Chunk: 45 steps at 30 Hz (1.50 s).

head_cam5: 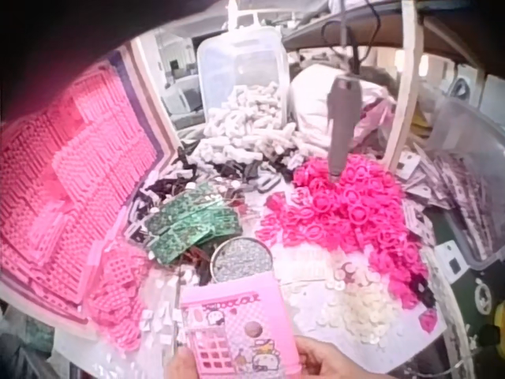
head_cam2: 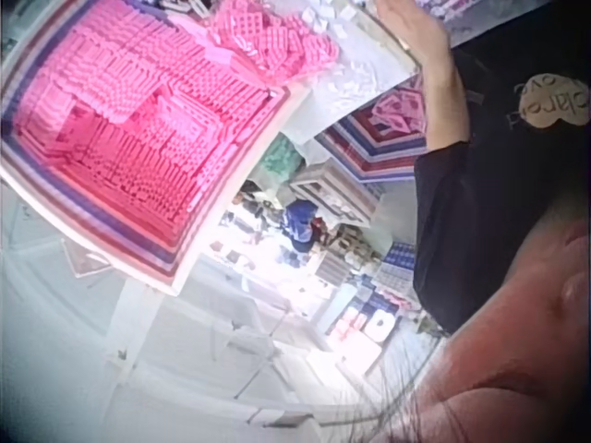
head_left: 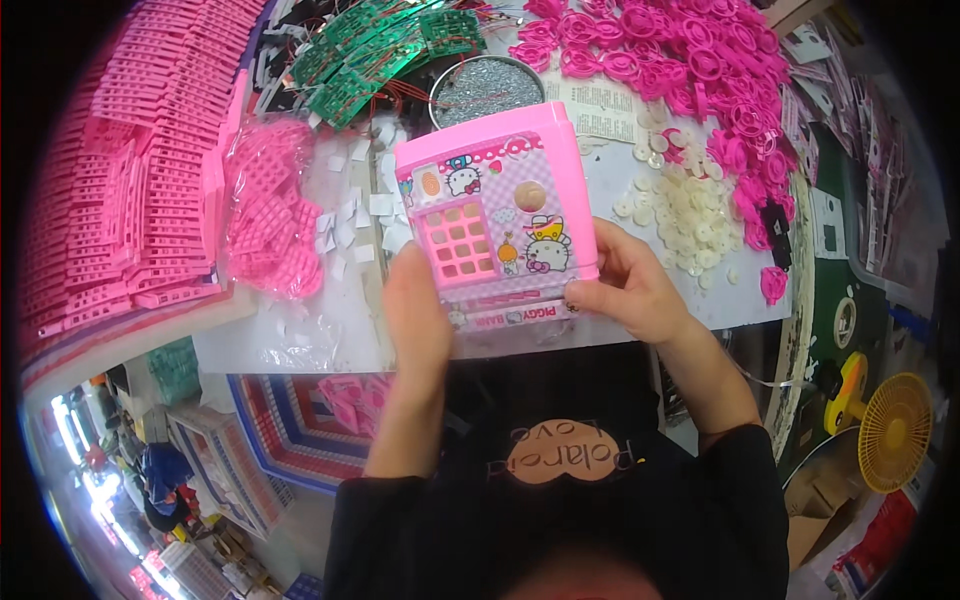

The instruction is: Assembling a pink plastic toy piggy bank by installing electronic components, wiring, and using a glue gun to secure parts.

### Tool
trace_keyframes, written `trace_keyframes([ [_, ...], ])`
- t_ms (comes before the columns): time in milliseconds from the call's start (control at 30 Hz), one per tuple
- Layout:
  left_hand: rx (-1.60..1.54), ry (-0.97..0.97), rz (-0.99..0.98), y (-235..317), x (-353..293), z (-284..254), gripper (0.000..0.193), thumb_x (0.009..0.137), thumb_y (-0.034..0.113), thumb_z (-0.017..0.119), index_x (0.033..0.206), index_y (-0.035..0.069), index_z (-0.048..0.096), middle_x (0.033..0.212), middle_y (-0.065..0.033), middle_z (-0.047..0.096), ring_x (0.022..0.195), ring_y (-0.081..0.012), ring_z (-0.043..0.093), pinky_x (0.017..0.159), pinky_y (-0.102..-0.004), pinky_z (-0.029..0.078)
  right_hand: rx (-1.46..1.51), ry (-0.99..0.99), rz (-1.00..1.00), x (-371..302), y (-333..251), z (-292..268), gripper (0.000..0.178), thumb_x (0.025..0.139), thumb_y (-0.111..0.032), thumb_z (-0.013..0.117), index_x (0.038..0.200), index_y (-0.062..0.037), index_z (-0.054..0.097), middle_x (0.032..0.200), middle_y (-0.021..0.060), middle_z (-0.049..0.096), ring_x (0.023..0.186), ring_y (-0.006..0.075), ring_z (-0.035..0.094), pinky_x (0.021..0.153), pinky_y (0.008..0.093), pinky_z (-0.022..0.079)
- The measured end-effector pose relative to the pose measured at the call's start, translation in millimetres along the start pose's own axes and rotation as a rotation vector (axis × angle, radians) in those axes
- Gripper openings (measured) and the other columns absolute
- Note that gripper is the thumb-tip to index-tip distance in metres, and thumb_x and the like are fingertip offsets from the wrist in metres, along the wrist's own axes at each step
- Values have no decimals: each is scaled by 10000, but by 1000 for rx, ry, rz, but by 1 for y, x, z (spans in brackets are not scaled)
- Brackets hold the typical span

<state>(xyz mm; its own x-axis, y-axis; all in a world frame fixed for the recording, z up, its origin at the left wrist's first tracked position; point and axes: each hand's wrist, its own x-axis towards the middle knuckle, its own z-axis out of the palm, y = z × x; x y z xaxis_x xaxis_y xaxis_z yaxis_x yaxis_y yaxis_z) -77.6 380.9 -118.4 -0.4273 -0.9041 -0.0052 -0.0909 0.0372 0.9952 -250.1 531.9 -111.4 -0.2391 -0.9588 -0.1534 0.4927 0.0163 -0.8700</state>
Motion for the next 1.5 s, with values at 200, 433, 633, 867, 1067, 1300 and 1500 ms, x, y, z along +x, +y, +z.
trace_keyframes([
  [200,79,-112,129,-17,4,-19,439,1126,271,354,1150,-50,653,998,-77,703,876,-117,636,794,-268,499,-17,36,-37,-5,1,16,586,931,-44,717,1449,26,453,1239,88,656,1063,112,643,878,268,554],
  [433,158,-248,205,-11,6,-23,294,1072,177,464,900,-25,591,742,-49,532,733,-122,502,663,-321,423,-41,-4,103,-9,-12,-6,354,976,-118,687,1284,43,620,1099,65,709,909,83,647,788,242,535],
  [633,-451,-212,-88,39,29,-9,220,1001,79,542,1125,-32,687,947,-28,687,822,-116,575,771,-296,466,-125,-49,24,-4,-1,-8,239,983,-139,682,1149,33,698,960,50,713,766,68,630,637,242,501],
  [867,-173,-546,252,39,53,-42,245,965,65,641,1181,-45,670,1102,-44,695,951,-104,617,880,-283,478,-281,42,-173,38,-32,-12,269,955,-155,725,1160,16,694,971,75,752,856,108,704,778,267,556],
  [1067,227,-637,821,56,86,-58,292,841,72,726,1123,4,692,1101,-152,710,1018,-289,675,912,-416,511,-1082,-87,-807,82,-57,-37,373,820,-133,789,1181,-84,709,1166,80,730,1066,250,669,881,375,552],
  [1300,662,-783,787,-3,43,-58,404,737,132,757,1135,79,717,1269,-132,668,1197,-370,596,1005,-476,477,-1461,-246,-648,37,-5,-63,649,726,-162,766,1352,-113,606,1436,90,565,1259,347,550,1006,411,533],
  [1500,711,-825,656,0,44,-57,481,702,141,750,1177,93,697,1313,-129,635,1258,-373,550,1070,-508,418,-1574,-292,-490,38,-9,-56,900,636,-314,776,1458,-65,505,1567,140,433,1391,432,426,1050,503,447],
])
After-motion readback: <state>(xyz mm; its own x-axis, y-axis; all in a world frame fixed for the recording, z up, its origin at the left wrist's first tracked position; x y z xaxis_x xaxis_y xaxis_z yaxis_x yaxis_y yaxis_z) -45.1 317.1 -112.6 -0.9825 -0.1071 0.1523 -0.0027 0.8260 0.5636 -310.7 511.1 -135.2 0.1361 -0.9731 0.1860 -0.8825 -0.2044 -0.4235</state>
